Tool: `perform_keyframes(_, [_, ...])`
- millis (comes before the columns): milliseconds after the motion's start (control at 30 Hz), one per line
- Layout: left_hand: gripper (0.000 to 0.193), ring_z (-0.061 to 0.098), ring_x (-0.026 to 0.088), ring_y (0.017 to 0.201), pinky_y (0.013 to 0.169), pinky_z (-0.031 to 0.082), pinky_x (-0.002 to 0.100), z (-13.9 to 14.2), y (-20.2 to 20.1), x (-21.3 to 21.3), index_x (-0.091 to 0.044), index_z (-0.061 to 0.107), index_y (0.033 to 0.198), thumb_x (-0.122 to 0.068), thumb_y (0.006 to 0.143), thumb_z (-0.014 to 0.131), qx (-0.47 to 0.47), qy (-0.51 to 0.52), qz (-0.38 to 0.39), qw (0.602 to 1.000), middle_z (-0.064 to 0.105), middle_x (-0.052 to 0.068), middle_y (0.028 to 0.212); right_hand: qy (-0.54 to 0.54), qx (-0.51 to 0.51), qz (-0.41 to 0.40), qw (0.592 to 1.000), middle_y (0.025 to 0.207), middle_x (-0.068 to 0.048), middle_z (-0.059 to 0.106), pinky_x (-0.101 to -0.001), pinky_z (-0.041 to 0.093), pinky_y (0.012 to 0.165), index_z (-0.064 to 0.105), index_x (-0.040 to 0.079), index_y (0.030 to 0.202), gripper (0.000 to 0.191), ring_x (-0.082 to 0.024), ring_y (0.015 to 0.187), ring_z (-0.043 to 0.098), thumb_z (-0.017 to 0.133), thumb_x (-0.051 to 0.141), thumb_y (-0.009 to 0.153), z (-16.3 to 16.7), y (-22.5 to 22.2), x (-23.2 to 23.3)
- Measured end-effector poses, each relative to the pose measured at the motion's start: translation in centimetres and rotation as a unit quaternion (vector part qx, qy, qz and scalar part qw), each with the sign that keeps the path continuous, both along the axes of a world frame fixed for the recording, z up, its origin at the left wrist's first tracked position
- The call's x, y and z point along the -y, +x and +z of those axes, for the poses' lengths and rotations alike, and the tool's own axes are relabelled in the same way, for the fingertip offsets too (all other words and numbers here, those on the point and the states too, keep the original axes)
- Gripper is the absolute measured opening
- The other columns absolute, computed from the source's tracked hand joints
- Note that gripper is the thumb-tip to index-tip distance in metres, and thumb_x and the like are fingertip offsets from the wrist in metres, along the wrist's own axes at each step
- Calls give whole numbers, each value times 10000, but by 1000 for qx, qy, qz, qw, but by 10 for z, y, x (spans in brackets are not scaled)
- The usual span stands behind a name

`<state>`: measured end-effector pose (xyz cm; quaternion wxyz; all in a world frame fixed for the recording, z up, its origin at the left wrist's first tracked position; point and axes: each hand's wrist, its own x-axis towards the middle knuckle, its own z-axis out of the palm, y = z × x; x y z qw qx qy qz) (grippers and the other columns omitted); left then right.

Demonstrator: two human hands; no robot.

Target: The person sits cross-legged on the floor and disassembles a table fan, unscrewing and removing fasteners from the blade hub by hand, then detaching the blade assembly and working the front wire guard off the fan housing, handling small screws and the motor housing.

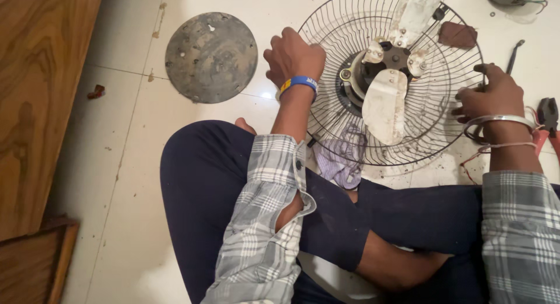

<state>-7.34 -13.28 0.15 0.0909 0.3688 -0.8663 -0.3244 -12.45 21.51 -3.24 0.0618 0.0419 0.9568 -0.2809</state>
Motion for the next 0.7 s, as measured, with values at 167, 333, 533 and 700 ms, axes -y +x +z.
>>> perform_keyframes(167, [612, 484, 418, 1277, 871, 543, 578, 13, 5, 2, -35, 515, 1306, -203, 766, 751, 42, 20, 37, 998, 492, 213, 1366, -70, 30, -21, 997, 980, -190, 755, -382, 603, 586, 568, 17, 1451, 524, -286, 697, 739, 567, -10, 928, 15, 9, 13])
perform_keyframes(333, [623, 602, 398, 1217, 935, 559, 489, 9, 5, 1, -40, 482, 1335, -203, 803, 762, 112, 119, -1, 987, 592, 200, 1315, -23, 40, -2, 999, 974, -175, 766, -357, 591, 674, 580, 32, 1445, 503, -295, 706, 745, 543, -17, 946, 21, 9, 10])
perform_keyframes(533, [354, 700, 373, 1104, 893, 586, 454, -9, 0, 3, -25, 576, 1213, -119, 884, 665, 82, 70, -32, 994, 707, 199, 1169, 8, 2, 11, 1000, 970, -198, 762, -354, 597, 707, 609, -5, 1408, 502, -286, 797, 755, 567, -54, 910, 15, 7, 4])
perform_keyframes(700, [293, 704, 369, 1093, 880, 591, 449, -12, -1, 3, -30, 602, 1195, -91, 909, 616, 79, 62, -38, 994, 716, 196, 1151, 38, 9, 4, 999, 951, -220, 745, -382, 592, 667, 610, -18, 1396, 482, -310, 747, 749, 635, -29, 915, 18, 7, 4])
